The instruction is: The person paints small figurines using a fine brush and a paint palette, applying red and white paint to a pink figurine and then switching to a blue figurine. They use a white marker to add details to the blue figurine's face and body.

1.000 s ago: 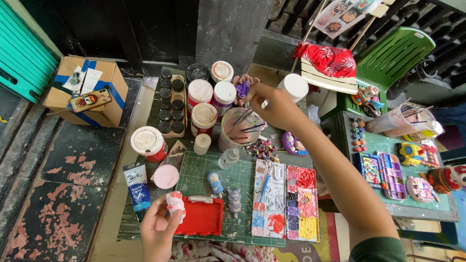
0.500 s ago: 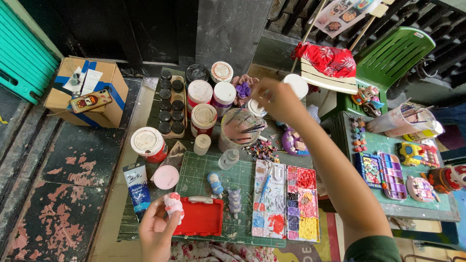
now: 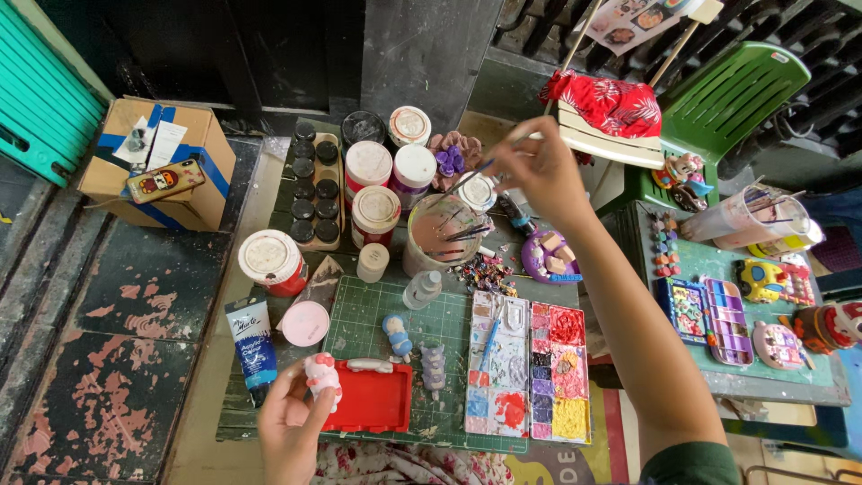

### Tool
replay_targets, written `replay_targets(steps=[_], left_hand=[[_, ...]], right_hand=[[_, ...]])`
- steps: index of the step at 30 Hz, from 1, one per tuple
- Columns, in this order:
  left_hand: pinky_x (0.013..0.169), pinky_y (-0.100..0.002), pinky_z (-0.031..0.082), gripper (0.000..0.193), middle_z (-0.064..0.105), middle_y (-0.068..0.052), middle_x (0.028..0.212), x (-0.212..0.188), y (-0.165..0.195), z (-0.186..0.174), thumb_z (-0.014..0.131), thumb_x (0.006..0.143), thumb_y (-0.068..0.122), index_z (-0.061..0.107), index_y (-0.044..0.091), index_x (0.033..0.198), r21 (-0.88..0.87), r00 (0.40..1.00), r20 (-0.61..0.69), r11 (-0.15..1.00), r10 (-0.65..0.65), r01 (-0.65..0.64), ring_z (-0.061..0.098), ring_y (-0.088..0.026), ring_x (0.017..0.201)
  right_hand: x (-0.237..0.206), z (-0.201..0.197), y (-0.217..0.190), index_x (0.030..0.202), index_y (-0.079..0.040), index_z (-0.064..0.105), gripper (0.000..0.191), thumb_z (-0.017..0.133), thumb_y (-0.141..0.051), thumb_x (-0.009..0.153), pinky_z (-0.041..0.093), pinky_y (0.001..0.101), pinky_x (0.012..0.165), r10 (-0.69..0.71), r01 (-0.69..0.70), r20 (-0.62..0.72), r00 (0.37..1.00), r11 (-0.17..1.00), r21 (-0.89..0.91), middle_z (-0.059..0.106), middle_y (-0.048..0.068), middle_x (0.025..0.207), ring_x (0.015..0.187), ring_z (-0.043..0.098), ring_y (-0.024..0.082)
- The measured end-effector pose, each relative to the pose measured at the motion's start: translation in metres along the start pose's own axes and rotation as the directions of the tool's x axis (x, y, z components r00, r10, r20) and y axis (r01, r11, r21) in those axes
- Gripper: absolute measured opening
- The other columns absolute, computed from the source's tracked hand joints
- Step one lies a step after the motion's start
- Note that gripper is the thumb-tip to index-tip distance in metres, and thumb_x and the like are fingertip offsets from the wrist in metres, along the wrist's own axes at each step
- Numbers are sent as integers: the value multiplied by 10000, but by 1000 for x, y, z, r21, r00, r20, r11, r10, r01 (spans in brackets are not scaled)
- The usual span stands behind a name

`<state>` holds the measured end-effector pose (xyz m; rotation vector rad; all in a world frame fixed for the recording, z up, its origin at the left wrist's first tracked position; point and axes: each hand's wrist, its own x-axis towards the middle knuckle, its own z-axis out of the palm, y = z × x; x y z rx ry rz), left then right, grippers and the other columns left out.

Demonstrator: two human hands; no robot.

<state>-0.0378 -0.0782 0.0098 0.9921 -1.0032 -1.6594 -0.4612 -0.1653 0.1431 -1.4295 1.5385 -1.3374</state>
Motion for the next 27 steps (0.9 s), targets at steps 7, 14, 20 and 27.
replay_targets(steps=[7,14,20,27], left_hand=[[923,-348,557,500,660,-179,1238,0,-2,4,656,871,-74,539,-95,1357,-5,1000,19,1000,12,-11,653,-197,1090],[920,-366,560,517,664,-188,1230,-2,-1,3,670,864,-77,543,-98,1365,-14,1000,12,1000,28,-28,655,-209,1083],[922,-369,561,506,660,-184,1242,-1,1,1,660,870,-76,539,-101,1361,-20,1000,18,1000,21,-20,651,-207,1089],[907,-365,563,506,665,-187,1226,0,0,1,659,869,-79,543,-98,1361,-17,1000,9,1000,-8,8,655,-214,1077]], right_hand=[[-15,44,-29,937,-133,792,160,796,-146,778,484,472,961,-168,428,394,903,395,-813,666,85,1228,1161,597,307],[-7,61,-12,906,-139,770,144,723,-122,771,509,373,1011,-154,521,516,842,-14,-854,665,51,1196,1146,630,227],[-11,60,-11,1052,-82,719,193,686,-114,865,564,345,879,-46,538,548,835,-133,-832,689,49,1106,1077,683,211],[-4,32,-21,1117,-28,516,153,622,-72,1016,590,363,694,-61,149,176,983,822,-549,719,127,974,860,762,216]])
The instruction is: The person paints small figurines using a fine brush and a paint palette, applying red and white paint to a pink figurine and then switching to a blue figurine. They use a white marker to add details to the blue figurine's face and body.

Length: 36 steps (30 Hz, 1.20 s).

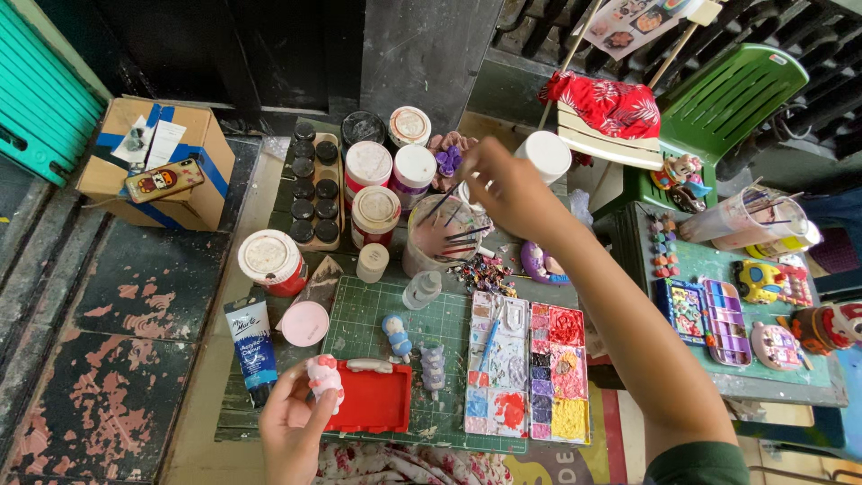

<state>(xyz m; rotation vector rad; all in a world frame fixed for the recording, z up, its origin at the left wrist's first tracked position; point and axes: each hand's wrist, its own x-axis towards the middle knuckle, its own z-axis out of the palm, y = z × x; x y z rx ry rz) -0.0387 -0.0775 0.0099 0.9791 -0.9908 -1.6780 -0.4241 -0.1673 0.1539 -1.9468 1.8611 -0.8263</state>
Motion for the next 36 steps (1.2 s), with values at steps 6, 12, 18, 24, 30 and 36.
replay_targets(steps=[6,12,18,24,30,36], left_hand=[[903,-359,566,516,657,-181,1240,0,-2,-2,656,867,-76,533,-94,1367,-5,999,13,1000,30,-30,651,-207,1093],[890,-351,568,498,655,-177,1231,-1,-4,-4,652,871,-78,538,-94,1356,-1,1000,4,1000,18,-18,648,-204,1092],[884,-354,572,501,657,-181,1219,-3,-8,-2,661,868,-78,544,-97,1355,-5,999,19,1000,31,-31,653,-206,1067],[893,-340,554,485,663,-166,1204,-3,-7,-1,676,883,-49,548,-87,1349,8,1000,13,1000,1,-1,663,-193,1048],[974,-325,519,449,648,-121,1275,0,-6,5,669,913,-15,543,-69,1341,-49,997,54,998,50,-48,632,-173,1130],[988,-317,521,433,643,-102,1284,5,-7,3,658,940,-16,540,-48,1356,-63,997,4,995,80,-79,622,-165,1155]], right_hand=[[2,3,22,1186,-37,365,119,464,-61,1126,609,269,664,112,-1,-195,974,870,493,733,137,1033,886,777,176],[-11,5,27,1218,-8,478,186,564,45,1061,616,279,721,114,62,-257,960,807,587,697,134,1054,939,733,180],[-25,3,16,1079,5,507,156,657,20,1039,597,286,697,27,105,-437,899,955,276,714,126,1002,882,748,167],[-52,-1,-4,1044,-18,517,199,710,-67,1036,578,325,656,-62,10,-465,883,993,-113,714,90,810,713,740,170],[-71,0,-14,1256,14,573,171,598,-51,1101,548,301,679,-25,-1,-440,898,998,-59,723,103,926,754,701,158],[-144,11,-27,1130,61,641,253,484,-94,1253,536,255,721,175,68,-517,838,906,418,692,125,945,783,690,146]])
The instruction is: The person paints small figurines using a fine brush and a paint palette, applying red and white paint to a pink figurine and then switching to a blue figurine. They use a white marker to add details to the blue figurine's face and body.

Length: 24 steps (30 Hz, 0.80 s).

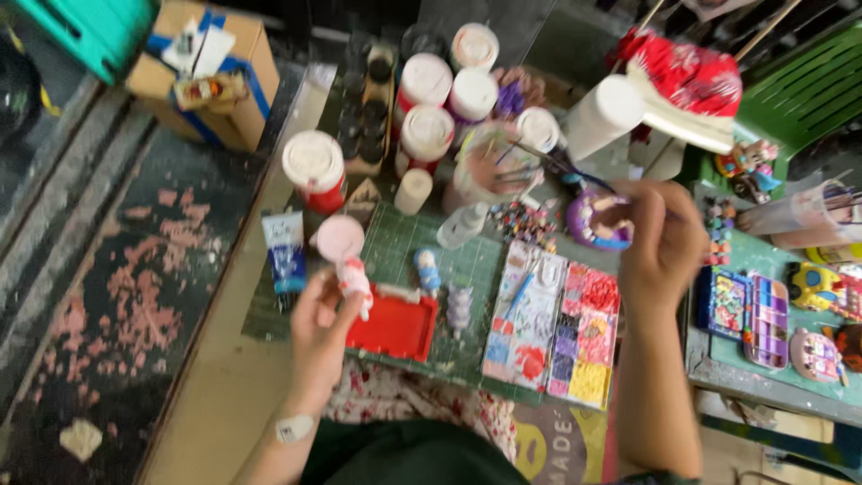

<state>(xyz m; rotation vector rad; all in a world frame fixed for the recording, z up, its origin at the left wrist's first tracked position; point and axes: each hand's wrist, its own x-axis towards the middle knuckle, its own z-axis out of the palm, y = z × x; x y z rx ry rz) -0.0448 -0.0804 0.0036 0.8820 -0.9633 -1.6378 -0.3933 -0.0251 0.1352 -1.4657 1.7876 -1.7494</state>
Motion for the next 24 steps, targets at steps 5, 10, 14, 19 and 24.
replay_targets(steps=[5,10,14,19,24], left_hand=[[999,-324,534,420,632,-89,1301,-15,8,-26,658,975,-23,546,-37,1379,-47,992,-75,994,98,-101,619,-155,1147],[1001,-323,533,400,615,-84,1331,-36,26,-49,653,995,-38,542,-41,1380,5,982,-114,989,149,-149,603,-149,1180],[995,-311,531,424,619,-85,1319,-37,32,-49,643,980,-42,529,-31,1388,8,977,-147,988,154,-155,607,-147,1177],[984,-307,536,411,603,-81,1331,-35,30,-40,636,991,-54,526,-36,1386,8,977,-109,983,184,-184,593,-139,1178],[936,-310,547,407,611,-92,1324,-41,33,-32,631,986,-66,529,-39,1379,37,986,-66,988,154,-152,592,-146,1154]], right_hand=[[-161,33,3,981,-58,454,138,498,-90,1107,570,302,602,23,-14,-67,998,992,126,663,154,854,647,663,185],[-267,86,32,944,-39,668,57,622,-44,911,575,363,644,58,-64,502,863,998,-5,753,137,891,714,739,262],[-263,101,39,936,-61,639,60,693,-86,931,522,425,639,153,25,663,733,968,-251,713,131,836,753,691,355],[-251,102,35,963,-79,673,112,745,-150,915,510,451,624,190,53,677,711,945,-322,694,129,801,730,674,368],[-272,121,40,943,-90,663,99,736,-148,908,541,411,635,132,-18,445,886,968,-249,718,79,788,699,710,269]])
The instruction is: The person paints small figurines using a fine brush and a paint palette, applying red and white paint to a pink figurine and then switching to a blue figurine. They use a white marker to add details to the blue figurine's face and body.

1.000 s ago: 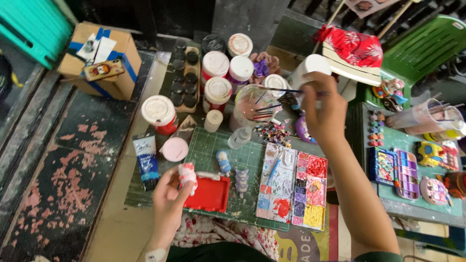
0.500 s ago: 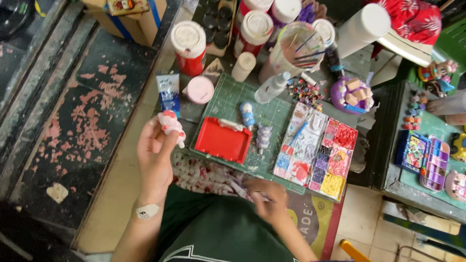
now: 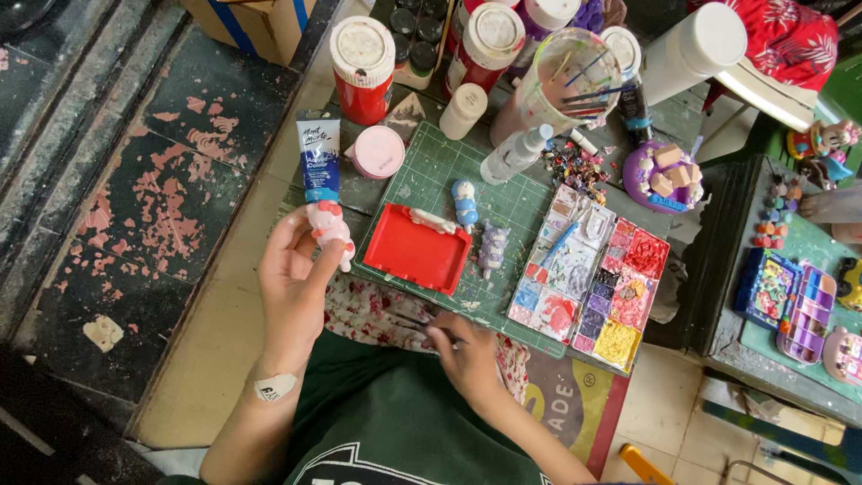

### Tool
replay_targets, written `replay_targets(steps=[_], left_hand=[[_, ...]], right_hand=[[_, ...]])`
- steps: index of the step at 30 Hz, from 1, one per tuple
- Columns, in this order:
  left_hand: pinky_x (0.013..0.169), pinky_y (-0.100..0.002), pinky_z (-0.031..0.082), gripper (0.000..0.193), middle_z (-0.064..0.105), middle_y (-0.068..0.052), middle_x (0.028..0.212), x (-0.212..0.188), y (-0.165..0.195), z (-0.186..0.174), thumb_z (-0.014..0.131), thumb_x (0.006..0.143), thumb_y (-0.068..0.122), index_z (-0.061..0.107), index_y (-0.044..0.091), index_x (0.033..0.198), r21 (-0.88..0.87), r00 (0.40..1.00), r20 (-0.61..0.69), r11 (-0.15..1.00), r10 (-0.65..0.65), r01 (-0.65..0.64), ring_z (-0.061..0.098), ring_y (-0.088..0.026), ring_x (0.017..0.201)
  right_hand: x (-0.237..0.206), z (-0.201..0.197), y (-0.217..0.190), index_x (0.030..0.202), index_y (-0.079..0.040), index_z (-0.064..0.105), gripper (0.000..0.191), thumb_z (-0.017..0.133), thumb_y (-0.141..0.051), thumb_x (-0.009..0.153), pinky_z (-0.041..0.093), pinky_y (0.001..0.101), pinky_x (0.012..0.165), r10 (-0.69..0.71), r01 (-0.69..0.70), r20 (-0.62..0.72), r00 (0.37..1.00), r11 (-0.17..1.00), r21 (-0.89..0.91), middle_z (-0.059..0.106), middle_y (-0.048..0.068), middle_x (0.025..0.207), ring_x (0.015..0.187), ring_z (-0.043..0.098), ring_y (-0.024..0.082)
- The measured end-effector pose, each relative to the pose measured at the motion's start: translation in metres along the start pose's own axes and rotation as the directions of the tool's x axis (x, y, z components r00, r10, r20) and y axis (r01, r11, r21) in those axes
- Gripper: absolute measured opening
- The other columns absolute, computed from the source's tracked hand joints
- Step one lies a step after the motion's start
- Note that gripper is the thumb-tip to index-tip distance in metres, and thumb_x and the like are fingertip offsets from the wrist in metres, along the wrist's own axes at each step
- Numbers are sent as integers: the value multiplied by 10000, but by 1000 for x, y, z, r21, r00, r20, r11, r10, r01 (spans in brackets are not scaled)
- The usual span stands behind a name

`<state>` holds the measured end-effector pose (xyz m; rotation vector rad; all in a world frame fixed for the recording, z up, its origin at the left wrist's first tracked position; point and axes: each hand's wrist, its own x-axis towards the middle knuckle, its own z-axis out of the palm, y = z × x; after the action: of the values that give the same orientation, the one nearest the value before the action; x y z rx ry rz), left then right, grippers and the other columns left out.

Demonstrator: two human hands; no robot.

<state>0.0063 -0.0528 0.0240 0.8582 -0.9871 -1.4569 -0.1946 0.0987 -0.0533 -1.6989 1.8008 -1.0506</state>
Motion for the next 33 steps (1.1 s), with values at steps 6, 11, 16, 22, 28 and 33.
replay_targets(steps=[6,11,16,22,28,33], left_hand=[[938,-319,563,410,605,-96,1331,-1,4,6,631,982,-71,522,-37,1375,-8,999,43,1000,3,-3,595,-150,1164],[924,-312,562,415,617,-101,1332,-7,-2,11,635,974,-65,525,-35,1373,-11,998,59,999,-38,39,606,-151,1150],[952,-337,587,414,625,-112,1308,-17,-13,24,654,965,-59,532,-39,1360,-62,985,153,994,-78,89,623,-163,1162],[929,-349,607,441,643,-125,1298,-30,-17,47,681,932,-39,532,-45,1347,-38,934,326,985,-148,169,641,-184,1170],[956,-353,608,458,654,-126,1277,-44,-14,59,700,917,-34,533,-35,1343,-57,907,372,970,-198,235,669,-178,1136],[944,-314,583,465,668,-117,1233,-51,-12,68,747,900,-38,558,-36,1325,85,937,329,992,-118,95,682,-161,1093]], right_hand=[[0,16,10,913,-65,631,152,764,-139,910,522,406,615,-152,170,86,985,943,-285,690,103,793,685,687,307],[-18,-32,22,1011,-53,696,109,638,-141,984,552,315,600,252,-244,-7,968,944,223,750,121,814,672,723,225],[-35,-83,33,1079,-6,594,79,519,-19,1101,510,295,596,343,-56,-162,925,547,835,712,163,865,654,645,169],[-20,-94,31,1066,-15,521,57,529,17,1112,471,280,611,450,139,-234,862,233,962,617,113,931,707,614,148],[-16,-92,1,1024,-10,524,100,583,14,948,502,295,569,486,-57,-204,850,469,881,654,172,905,677,649,204],[-30,-89,-24,1094,-43,488,210,626,69,982,600,316,700,283,36,-354,892,734,678,627,161,973,781,695,202]])
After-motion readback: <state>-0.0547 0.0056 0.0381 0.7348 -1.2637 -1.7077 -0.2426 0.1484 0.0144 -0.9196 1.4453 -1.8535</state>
